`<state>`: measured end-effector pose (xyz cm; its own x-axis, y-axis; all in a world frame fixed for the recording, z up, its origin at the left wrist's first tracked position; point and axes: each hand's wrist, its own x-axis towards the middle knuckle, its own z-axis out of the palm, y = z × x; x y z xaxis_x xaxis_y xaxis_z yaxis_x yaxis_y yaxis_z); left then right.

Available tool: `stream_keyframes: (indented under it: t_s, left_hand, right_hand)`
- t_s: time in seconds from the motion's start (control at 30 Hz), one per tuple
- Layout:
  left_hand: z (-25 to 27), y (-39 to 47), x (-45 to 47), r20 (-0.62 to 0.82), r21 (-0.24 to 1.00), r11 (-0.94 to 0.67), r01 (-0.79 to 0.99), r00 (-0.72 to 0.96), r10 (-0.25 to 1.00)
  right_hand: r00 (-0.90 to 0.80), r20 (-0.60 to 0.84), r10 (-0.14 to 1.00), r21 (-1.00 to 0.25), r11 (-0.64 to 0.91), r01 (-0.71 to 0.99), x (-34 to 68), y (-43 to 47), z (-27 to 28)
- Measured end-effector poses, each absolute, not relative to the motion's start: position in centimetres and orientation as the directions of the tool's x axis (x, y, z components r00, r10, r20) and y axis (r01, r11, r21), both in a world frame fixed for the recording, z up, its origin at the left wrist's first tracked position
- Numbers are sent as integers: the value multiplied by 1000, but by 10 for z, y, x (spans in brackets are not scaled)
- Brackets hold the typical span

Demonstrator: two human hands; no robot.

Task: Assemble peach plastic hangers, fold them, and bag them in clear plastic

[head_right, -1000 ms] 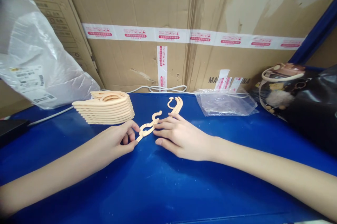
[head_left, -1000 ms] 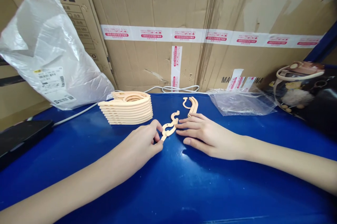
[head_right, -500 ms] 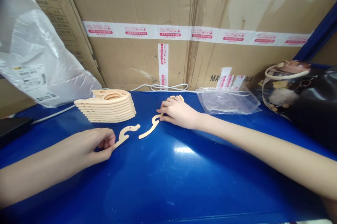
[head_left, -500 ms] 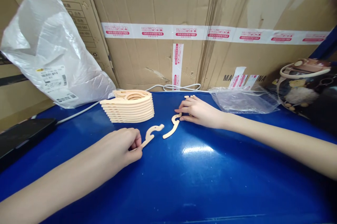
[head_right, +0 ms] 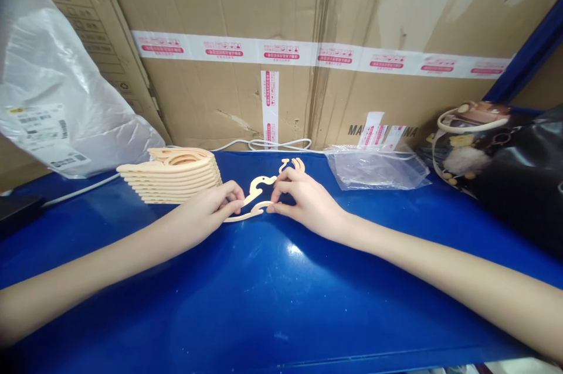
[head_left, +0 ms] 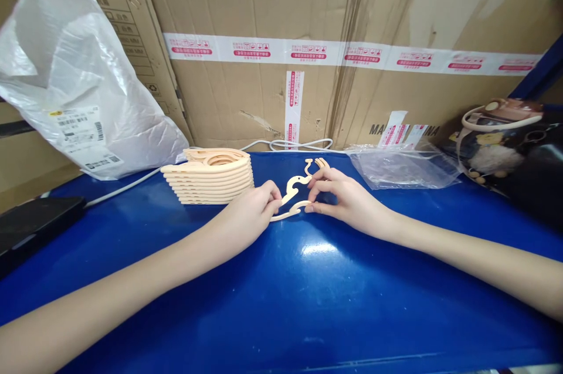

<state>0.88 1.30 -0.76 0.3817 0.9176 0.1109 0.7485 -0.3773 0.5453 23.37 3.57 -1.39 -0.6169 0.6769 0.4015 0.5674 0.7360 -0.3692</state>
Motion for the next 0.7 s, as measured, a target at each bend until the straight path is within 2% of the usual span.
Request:
stream_keyframes:
  t_s: [0.13,0.27,0.33,0.53,0.7]
  left_hand:
    - [-11,19,9,127,553,-397,732,397,909]
    - [-12,18,11,163,580,-431,691,419,893]
    - [-13,17,11,190,578,-454,678,429,883]
    - [-16,11,7,251,428,-552,715,493,833]
    - [-15,12,4,251,316,-593,741,537,805]
  right_hand:
    - [-532,421,735,-490,677,549,237,44,-19]
    - [-483,310,819,-649,553,522,236,47,-19]
    - [-458,282,843,-682,512,522,235,46,-19]
    - [-479,314,820,-610,561,560,234,43,-19]
    - [-539,374,755,-443,655,612,235,41,-15]
